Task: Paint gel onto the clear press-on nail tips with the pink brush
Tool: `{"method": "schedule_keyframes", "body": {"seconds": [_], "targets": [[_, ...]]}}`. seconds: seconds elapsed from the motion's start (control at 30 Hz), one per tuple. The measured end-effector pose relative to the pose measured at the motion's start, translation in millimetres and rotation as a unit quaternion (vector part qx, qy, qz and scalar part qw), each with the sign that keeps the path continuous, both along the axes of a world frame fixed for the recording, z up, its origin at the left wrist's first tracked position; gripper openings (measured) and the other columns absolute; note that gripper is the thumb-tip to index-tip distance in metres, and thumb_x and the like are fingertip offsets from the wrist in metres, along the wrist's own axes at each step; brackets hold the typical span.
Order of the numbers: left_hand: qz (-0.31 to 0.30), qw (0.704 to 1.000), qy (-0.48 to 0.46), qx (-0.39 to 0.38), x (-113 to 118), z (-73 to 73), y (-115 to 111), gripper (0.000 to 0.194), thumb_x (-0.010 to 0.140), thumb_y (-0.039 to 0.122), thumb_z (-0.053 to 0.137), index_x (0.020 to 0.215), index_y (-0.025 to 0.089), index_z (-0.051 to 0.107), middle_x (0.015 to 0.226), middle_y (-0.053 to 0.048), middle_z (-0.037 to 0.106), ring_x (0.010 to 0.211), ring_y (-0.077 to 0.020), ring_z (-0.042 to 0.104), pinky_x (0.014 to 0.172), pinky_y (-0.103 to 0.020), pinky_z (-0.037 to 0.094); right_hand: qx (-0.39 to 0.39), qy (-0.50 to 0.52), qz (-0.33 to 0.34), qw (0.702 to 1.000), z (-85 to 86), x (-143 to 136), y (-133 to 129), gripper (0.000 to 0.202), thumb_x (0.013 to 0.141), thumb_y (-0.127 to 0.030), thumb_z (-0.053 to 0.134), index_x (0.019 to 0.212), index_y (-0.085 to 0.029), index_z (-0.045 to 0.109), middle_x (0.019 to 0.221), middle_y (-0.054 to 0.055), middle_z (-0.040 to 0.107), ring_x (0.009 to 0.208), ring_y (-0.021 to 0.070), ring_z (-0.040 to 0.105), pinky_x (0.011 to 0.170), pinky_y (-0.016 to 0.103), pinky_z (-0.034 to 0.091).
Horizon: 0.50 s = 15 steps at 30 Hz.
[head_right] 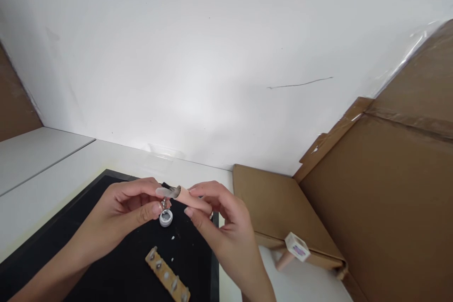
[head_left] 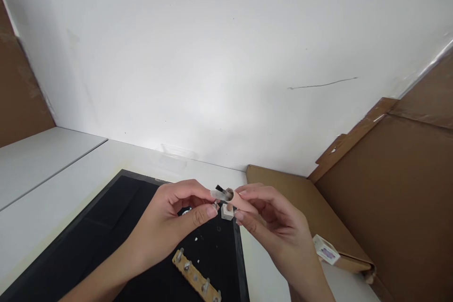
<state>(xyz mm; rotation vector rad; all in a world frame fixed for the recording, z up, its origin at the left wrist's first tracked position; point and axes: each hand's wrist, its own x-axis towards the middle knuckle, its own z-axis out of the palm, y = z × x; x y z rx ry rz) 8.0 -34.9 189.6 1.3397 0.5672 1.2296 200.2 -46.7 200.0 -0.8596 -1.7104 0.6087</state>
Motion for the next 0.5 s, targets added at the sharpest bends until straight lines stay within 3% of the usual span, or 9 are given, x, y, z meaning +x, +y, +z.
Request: {"method": "schedule_keyframes", "body": {"seconds": [0.5], "targets": [[-0.042,0.996,-0.034,-0.071,-0.1,-3.1,3.5,0.004,0.077,0.022,0.074,0.078,0.019,0.075,0.07,0.001,0.066,0.063,-0.0087,0.057,0.06,-0.019,0.046,0.221,-0.122,-0.077,0.964,-1.6,-3.1,-2.5,0.033,0.076,0.003,0.06,0.093,-0.025,0.062,0.088,0.002,0.068,0.079,0.0148,0.067,0.059,0.022,0.054]]}}
